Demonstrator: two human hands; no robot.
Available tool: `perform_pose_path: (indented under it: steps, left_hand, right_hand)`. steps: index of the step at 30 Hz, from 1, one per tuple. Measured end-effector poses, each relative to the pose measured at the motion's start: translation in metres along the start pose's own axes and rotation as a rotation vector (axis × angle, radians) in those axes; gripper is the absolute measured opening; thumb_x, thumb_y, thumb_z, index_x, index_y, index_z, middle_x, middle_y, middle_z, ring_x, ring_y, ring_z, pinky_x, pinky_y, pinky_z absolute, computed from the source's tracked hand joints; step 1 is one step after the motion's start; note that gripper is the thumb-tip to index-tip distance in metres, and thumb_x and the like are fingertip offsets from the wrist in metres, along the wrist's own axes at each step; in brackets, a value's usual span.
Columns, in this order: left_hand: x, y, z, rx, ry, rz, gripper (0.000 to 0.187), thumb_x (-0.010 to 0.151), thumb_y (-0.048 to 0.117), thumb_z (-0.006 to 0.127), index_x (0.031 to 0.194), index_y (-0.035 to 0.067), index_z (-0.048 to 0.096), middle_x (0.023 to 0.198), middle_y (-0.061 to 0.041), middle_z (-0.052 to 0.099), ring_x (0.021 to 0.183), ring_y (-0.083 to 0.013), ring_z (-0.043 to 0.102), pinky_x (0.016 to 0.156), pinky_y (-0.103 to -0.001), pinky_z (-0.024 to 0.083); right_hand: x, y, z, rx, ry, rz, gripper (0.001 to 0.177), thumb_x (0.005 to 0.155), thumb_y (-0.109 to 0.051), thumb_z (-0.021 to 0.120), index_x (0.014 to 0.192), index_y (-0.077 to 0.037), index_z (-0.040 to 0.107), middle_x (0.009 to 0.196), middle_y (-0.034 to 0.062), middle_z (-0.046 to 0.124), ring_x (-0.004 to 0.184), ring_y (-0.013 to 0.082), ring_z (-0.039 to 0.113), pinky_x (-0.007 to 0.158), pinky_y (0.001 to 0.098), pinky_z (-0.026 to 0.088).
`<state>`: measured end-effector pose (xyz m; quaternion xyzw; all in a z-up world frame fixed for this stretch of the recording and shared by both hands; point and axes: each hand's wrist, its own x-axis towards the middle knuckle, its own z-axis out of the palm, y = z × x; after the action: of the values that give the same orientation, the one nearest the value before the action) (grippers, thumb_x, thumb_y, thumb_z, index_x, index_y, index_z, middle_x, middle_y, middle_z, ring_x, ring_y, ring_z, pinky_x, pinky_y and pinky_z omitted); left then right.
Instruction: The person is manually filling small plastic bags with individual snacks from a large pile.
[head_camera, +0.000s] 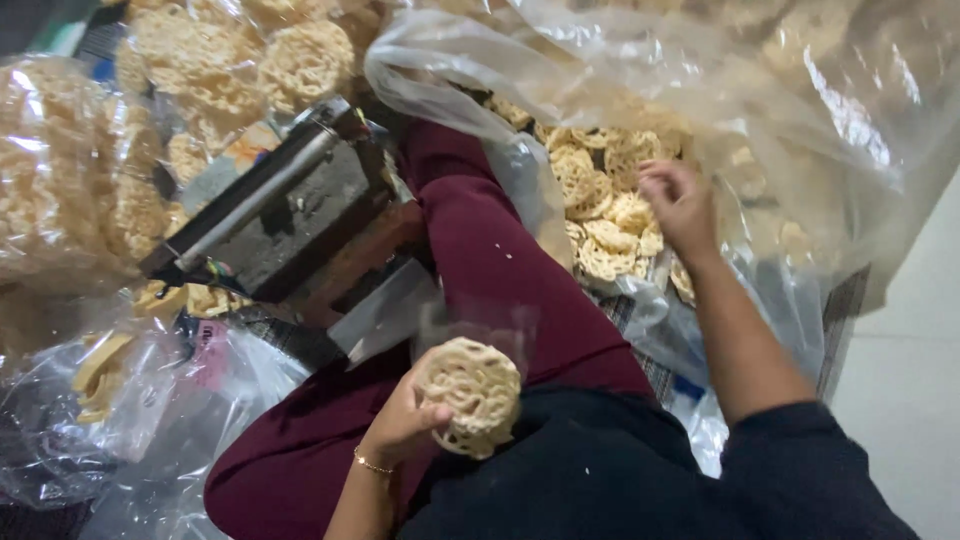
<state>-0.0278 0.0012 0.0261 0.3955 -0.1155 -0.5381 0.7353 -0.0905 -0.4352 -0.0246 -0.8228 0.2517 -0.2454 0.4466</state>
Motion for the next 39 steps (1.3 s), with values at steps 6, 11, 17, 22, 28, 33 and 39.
perform_pose_path:
  steps: [6,11,17,22,28,33,39]
  left_hand:
    - [-0.001,-0.019,-0.022,-0.007,0.4,-0.022,0.072,0.065,0.011,0.083,0.129,-0.005,0.056,0.12,-0.026,0.071,0.106,-0.0398,0.072,0.085,-0.054,0.064]
    - [0.014,0.014,0.018,0.0,0.403,0.171,0.058,0.077,0.015,0.08,0.127,-0.006,0.056,0.11,-0.027,0.072,0.097,-0.0375,0.073,0.08,-0.052,0.063]
    - [0.001,0.017,-0.004,0.061,0.578,0.168,0.048,0.085,0.012,0.069,0.13,0.0,0.055,0.113,-0.03,0.071,0.095,-0.0375,0.074,0.076,-0.052,0.062]
    - [0.003,0.037,0.007,0.2,0.498,0.17,0.093,0.078,0.032,0.074,0.159,0.011,0.032,0.137,-0.028,0.058,0.118,-0.0334,0.062,0.091,-0.049,0.058]
    - [0.019,0.048,0.018,0.969,0.437,0.313,0.085,0.077,0.019,0.086,0.153,0.01,0.048,0.142,-0.033,0.056,0.13,-0.0538,0.051,0.106,-0.06,0.042]
    - [0.03,0.052,0.024,1.114,0.339,0.363,0.081,0.076,0.017,0.085,0.15,0.021,0.051,0.14,-0.013,0.065,0.122,-0.0417,0.064,0.1,-0.05,0.053]
    - [0.024,0.041,0.024,0.924,0.339,0.382,0.074,0.077,0.025,0.086,0.144,0.015,0.056,0.13,-0.013,0.071,0.116,-0.0362,0.068,0.09,-0.046,0.057]
  right_hand:
    - [-0.026,0.043,0.011,-0.505,-0.42,0.454,0.036,0.095,-0.02,0.065,0.128,-0.007,0.067,0.127,0.0153,0.069,0.107,0.0322,0.067,0.086,0.0484,0.055]
    - [-0.049,0.146,0.056,-0.794,-0.397,0.066,0.034,0.091,-0.03,0.071,0.12,-0.012,0.07,0.118,0.0111,0.068,0.11,0.0339,0.066,0.088,0.0528,0.052]
    - [-0.022,0.108,0.052,-0.718,-0.259,0.213,0.041,0.092,-0.034,0.066,0.129,-0.019,0.07,0.111,0.0136,0.073,0.108,0.037,0.07,0.089,0.0547,0.055]
    - [0.027,0.08,0.007,0.065,0.001,0.118,0.038,0.096,-0.003,0.068,0.132,0.005,0.063,0.092,0.0229,0.07,0.073,0.0278,0.072,0.062,0.035,0.06]
    - [0.028,-0.092,-0.002,0.5,-0.218,0.054,0.035,0.104,-0.005,0.067,0.137,-0.001,0.055,0.097,0.0112,0.063,0.077,0.0163,0.068,0.077,0.0283,0.063]
    - [0.008,-0.183,0.016,0.24,-0.708,-0.422,0.042,0.083,0.003,0.075,0.124,-0.005,0.071,0.104,0.0157,0.076,0.098,0.0309,0.075,0.09,0.0441,0.055]
    - [0.0,-0.232,0.04,0.074,-1.02,-0.522,0.035,0.094,-0.005,0.057,0.127,-0.011,0.066,0.101,0.0165,0.077,0.097,0.0438,0.074,0.091,0.0551,0.056]
